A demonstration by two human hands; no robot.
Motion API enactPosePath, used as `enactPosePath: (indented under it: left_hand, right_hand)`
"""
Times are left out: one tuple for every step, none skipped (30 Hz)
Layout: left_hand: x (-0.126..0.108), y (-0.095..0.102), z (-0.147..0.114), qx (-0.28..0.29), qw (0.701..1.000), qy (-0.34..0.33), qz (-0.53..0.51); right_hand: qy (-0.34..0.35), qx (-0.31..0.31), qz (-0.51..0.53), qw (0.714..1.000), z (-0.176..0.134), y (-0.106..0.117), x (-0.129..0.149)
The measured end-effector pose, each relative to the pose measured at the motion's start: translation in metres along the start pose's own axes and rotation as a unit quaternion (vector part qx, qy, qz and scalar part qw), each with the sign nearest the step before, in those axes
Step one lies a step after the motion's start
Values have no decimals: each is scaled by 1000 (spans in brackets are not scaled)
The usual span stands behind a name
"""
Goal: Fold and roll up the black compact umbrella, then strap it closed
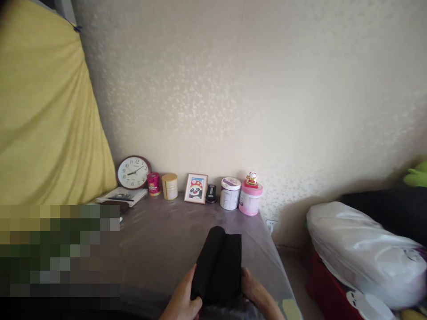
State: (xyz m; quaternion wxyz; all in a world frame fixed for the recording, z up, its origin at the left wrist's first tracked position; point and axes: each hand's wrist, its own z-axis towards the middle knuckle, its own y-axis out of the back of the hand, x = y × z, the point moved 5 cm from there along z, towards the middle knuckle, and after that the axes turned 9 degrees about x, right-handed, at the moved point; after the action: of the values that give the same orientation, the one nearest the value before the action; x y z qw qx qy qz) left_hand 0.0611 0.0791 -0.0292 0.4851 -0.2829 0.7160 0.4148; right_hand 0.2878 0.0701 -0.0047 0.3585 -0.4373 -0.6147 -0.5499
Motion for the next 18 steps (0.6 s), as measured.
enactPosePath:
  left_hand:
    - [1,-1,0,-4,1000,-2,1]
    - [1,-1,1,-7,1000,-2,2]
    - [2,-2,1,-11,1000,-3,2]
    - [3,-3,1,-14,1000,-4,6]
    - [3,-4,1,-17,1000,-3,16]
    - [3,-5,1,-20,999,-2,32]
    - [2,-5,1,-23,998,-3,55]
    - [1,-6,0,-24,997,-3,80]
    - [-1,-7,0,-24,994,-1,104]
    - [-1,-7,0,-23,992,4,123]
    - [-2,-7,-1,-22,990,8,136]
    - [-3,-8,-1,-21,990,10,141]
    - [-3,-8,-1,-21,990,12,142]
    - [-4,-8,-1,-21,990,11,141]
    - [-4,-8,-1,-22,990,9,142]
    - [-5,-8,-1,-22,989,8,144]
    - [-5,-8,-1,-23,989,8,148]
    - [-5,-9,0,-24,988,9,153]
  right_hand:
    - [-21,32,-21,999,-3,4,0]
    - [-42,64,-50,996,-5,7,0]
    - [-53,83,-86,991,-7,11,0]
    - [-48,77,-123,988,-9,18,0]
    - [-35,51,-157,986,-9,25,1]
    - [-17,11,-186,982,-10,33,2]
    - [2,-29,-204,979,-10,39,4]
    - [19,-61,-208,976,-10,42,6]
    - [25,-77,-198,977,-10,43,8]
    - [22,-83,-183,979,-8,42,10]
    - [16,-83,-169,982,-7,39,12]
    - [12,-87,-162,983,-6,36,16]
    - [13,-96,-162,982,-5,33,21]
    - [21,-109,-171,979,-4,30,27]
    - [33,-123,-184,975,-4,27,33]
    - [42,-136,-198,970,-3,25,38]
    - [46,-147,-210,965,-2,23,41]
    - [44,-152,-222,962,-1,21,43]
